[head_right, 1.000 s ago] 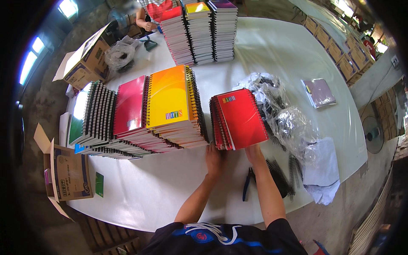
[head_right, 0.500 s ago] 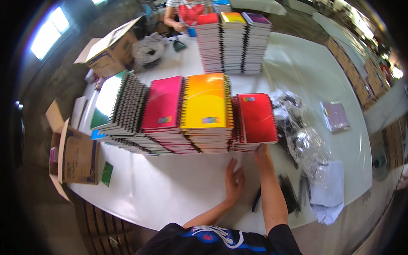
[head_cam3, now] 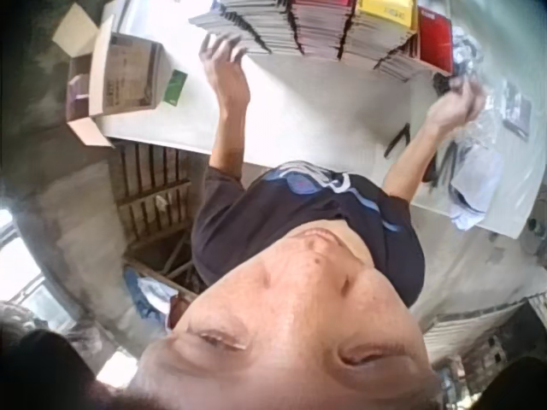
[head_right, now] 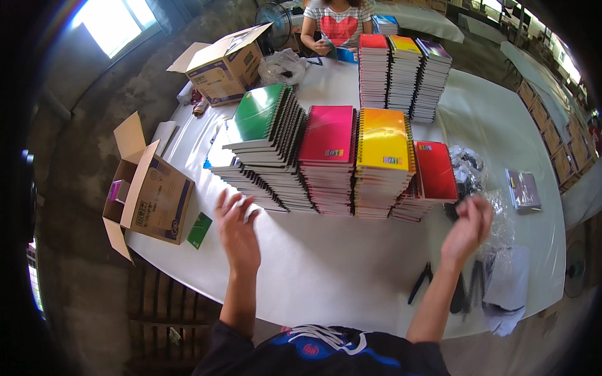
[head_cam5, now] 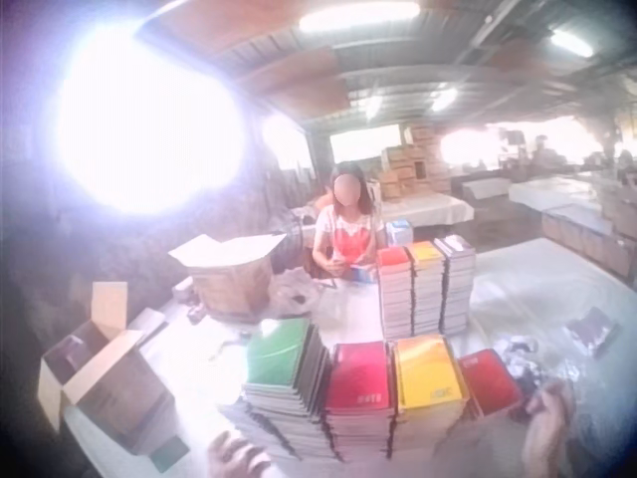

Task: The person assembles spiral notebooks by cutting wire coils using pliers, stacking notebooks, and placing them into a cardboard box.

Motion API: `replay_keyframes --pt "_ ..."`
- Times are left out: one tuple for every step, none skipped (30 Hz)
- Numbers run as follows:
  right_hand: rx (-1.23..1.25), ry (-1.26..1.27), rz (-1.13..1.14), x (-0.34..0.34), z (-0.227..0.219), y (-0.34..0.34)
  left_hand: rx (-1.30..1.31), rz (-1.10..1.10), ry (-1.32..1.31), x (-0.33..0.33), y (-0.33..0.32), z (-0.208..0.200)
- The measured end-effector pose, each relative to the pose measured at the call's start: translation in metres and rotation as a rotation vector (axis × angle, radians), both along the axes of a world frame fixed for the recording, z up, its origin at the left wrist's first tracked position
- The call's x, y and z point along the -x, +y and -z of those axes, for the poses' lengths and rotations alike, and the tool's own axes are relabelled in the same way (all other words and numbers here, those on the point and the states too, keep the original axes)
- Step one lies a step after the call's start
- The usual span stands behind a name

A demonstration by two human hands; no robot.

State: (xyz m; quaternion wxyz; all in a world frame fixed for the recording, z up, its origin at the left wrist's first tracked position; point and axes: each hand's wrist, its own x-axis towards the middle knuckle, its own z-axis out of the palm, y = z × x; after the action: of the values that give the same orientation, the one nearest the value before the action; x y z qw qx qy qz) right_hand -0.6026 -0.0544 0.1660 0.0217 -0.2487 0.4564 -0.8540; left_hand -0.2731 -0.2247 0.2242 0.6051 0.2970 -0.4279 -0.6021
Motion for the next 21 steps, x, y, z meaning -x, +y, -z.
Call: replay_keyframes --pt "-0.036 0.026 -0.089 -0.023 -0.037 -0.025 -0.148 0.09 0.061 0.001 -0.006 0.001" --pt "-0.069 0.056 -0.175 -0.043 -0.071 -0.054 -0.294 0.183 0.125 0.004 -0.011 0.0" --pt "-0.105 0.062 -0.329 -0.054 -0.097 -0.081 -0.376 0.242 0.228 0.005 -0.015 -0.004" --pt "-0.157 0.147 -0.429 -0.057 -0.115 -0.112 -0.457 0.307 0.326 0.006 -0.017 -0.011" --pt "-0.175 0.19 -0.602 -0.057 -0.127 -0.146 -0.542 0.357 0.425 0.003 -0.019 -0.015" --pt "-0.258 0.223 -0.706 -0.055 -0.145 -0.174 -0.559 0.416 0.452 0.008 -0.025 -0.02" --pt "-0.386 0.237 -0.759 -0.051 -0.156 -0.204 -0.574 0.466 0.474 0.011 -0.032 -0.022" --pt "-0.509 0.246 -0.819 -0.047 -0.16 -0.232 -0.586 0.506 0.494 0.012 -0.036 -0.025" --pt "-0.608 0.246 -0.839 -0.033 -0.155 -0.254 -0.579 0.553 0.479 0.019 -0.039 -0.029" --pt "-0.699 0.242 -0.866 -0.024 -0.146 -0.27 -0.585 0.58 0.469 0.024 -0.042 -0.034" --pt "-0.757 0.257 -0.943 -0.031 -0.14 -0.279 -0.595 0.586 0.458 0.021 -0.045 -0.037" --pt "-0.816 0.274 -1.015 -0.036 -0.136 -0.288 -0.604 0.596 0.447 0.02 -0.047 -0.041" --pt "-0.878 0.294 -1.104 -0.05 -0.137 -0.295 -0.578 0.592 0.416 0.014 -0.047 -0.044" --pt "-0.923 0.412 -1.054 -0.061 -0.138 -0.297 -0.598 0.583 0.419 0.01 -0.048 -0.045" --pt "-0.967 0.53 -0.996 -0.069 -0.137 -0.295 -0.618 0.579 0.424 0.006 -0.05 -0.047" --pt "-1.013 0.644 -0.932 -0.077 -0.141 -0.29 -0.642 0.579 0.43 0.004 -0.05 -0.046" --pt "-1.007 0.638 -0.99 -0.081 -0.144 -0.287 -0.653 0.568 0.437 0.001 -0.05 -0.046" --pt "-1.002 0.645 -1.03 -0.078 -0.14 -0.296 -0.664 0.557 0.444 -0.001 -0.051 -0.046" --pt "-1.003 0.645 -1.059 -0.075 -0.139 -0.301 -0.678 0.559 0.45 0.001 -0.05 -0.046" --pt "-1.003 0.646 -1.088 -0.07 -0.138 -0.304 -0.697 0.539 0.466 0.006 -0.048 -0.048" --pt "-1.003 0.644 -1.081 -0.063 -0.135 -0.303 -0.715 0.519 0.482 0.011 -0.045 -0.05"
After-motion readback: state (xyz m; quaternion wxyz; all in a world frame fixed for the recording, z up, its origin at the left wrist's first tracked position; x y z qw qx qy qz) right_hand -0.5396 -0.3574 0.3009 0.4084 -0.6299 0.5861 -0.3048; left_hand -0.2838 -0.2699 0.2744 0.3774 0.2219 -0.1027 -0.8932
